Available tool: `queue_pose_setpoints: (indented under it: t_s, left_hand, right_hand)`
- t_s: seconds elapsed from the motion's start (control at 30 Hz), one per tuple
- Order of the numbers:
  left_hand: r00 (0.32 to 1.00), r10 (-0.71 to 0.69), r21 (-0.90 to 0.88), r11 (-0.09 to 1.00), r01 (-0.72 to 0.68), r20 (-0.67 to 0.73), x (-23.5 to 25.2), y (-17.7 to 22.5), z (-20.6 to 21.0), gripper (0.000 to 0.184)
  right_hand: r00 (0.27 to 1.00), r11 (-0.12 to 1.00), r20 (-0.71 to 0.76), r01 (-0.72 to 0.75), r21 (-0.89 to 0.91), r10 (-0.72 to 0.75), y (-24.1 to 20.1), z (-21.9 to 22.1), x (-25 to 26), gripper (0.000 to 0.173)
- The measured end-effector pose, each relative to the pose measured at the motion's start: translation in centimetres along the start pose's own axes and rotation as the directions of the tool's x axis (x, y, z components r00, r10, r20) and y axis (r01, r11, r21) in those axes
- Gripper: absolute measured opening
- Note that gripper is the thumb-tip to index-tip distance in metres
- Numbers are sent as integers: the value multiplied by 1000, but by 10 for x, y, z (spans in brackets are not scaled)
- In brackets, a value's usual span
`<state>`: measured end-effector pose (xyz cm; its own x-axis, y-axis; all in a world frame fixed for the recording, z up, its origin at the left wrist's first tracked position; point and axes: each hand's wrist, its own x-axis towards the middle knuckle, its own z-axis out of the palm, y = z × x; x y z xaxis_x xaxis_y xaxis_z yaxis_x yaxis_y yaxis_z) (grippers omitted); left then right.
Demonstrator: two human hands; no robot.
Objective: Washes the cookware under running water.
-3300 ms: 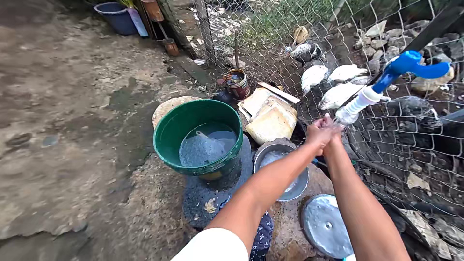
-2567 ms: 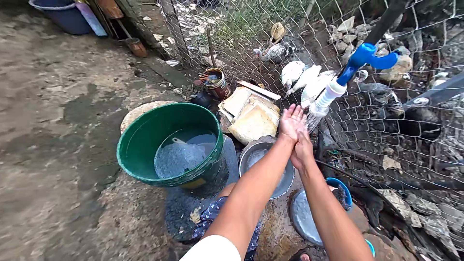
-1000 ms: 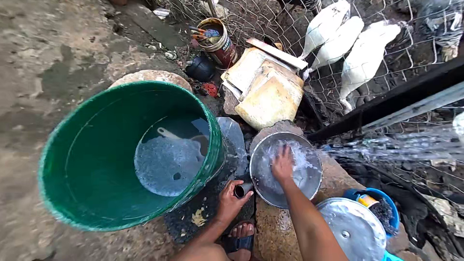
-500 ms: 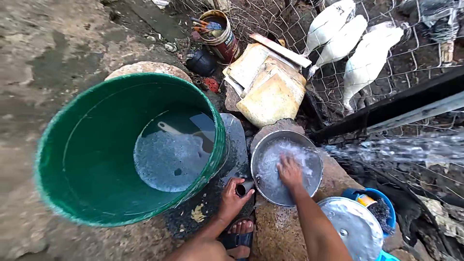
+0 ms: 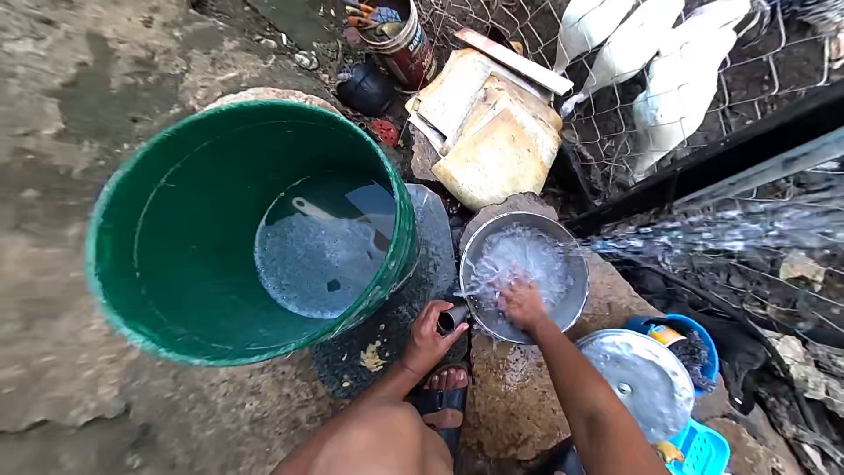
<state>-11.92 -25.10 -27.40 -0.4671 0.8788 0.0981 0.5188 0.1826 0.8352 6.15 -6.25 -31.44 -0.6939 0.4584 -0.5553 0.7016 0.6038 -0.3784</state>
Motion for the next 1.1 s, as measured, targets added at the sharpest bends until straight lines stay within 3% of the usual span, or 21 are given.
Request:
queue_pose_setpoints:
  t_s: [0.03, 0.1, 0.17, 0.23, 0.3, 0.37, 0.43, 0.5, 0.53, 0.6, 0.63, 0.7, 0.77, 0.8, 0.9, 1.03, 1.07, 1.1]
  left_hand:
    - [1000, 2, 4, 1000, -2, -2, 0, 0, 0, 47]
    - [1000, -11, 11, 1000, 11, 1, -1, 0, -1, 48]
    - [1000, -27, 15, 1000, 27, 4, -2, 1, 1, 48]
    - [1000, -31, 23, 999, 31, 2, -2, 3, 1, 49]
    - [1000, -21, 39, 999, 21, 12, -2, 4, 0, 49]
    - [999, -13, 54, 998, 10, 39, -3, 5, 0, 52]
    - [998, 7, 61, 998, -10, 55, -4, 4, 1, 55]
    - [998, 3, 35, 999, -6, 69, -6, 6, -2, 62]
    - [996, -36, 6, 999, 36, 78, -7, 10, -4, 67]
    - [959, -247, -69, 964, 258, 138, -8, 25, -11, 68]
    - [892, -405, -98, 898, 430, 201, -6, 36, -16, 62]
    - [634, -694, -138, 630, 764, 341, 6, 46, -22, 58]
    - [361, -797, -154, 328, 932, 485, 17, 42, -23, 70]
    - [268, -797, -170, 208, 963, 541, 22, 44, -21, 68]
    - [136, -726, -215, -18, 976, 675, 38, 54, -23, 55]
    - [52, -631, -161, -117, 980, 774, 35, 59, -23, 48]
    - [27, -604, -138, -139, 981, 797, 32, 61, -21, 48]
    - [4, -574, -122, -167, 978, 819, 27, 64, -18, 46]
  right_hand:
    - [988, 997, -133, -83, 0, 82, 10, 3, -3, 54]
    - [872, 950, -380, -304, 75, 309, 13, 12, -7, 52]
    - [793, 857, -326, -476, 197, 515, -13, 9, -11, 54]
    - [838, 832, -169, -450, 324, 519, -49, 3, -13, 52]
    - [912, 826, -88, -319, 464, 401, -68, -11, -17, 41]
    - [890, 796, -198, -244, 554, 411, -59, -33, -35, 36]
    - [741, 825, -470, -198, 530, 480, -25, -50, -67, 32]
    - [529, 845, -660, -295, 446, 533, 26, -64, -111, 28]
    - [436, 799, -673, -393, 455, 598, 53, -71, -137, 28]
    - [245, 541, -516, -625, 563, 821, 100, -88, -189, 35]
    - [154, 385, -401, -706, 595, 903, 120, -92, -209, 42]
    - [88, 181, -191, -817, 547, 978, 153, -91, -236, 61]
    - [117, 141, -83, -895, 423, 990, 170, -83, -243, 65]
    - [138, 160, -83, -898, 410, 987, 173, -81, -244, 59]
    - [133, 234, -216, -799, 554, 967, 171, -86, -247, 43]
    - [77, 384, -410, -539, 750, 909, 155, -99, -257, 36]
    - [84, 462, -479, -453, 763, 874, 144, -103, -252, 32]
    - [141, 543, -533, -373, 753, 835, 129, -105, -241, 31]
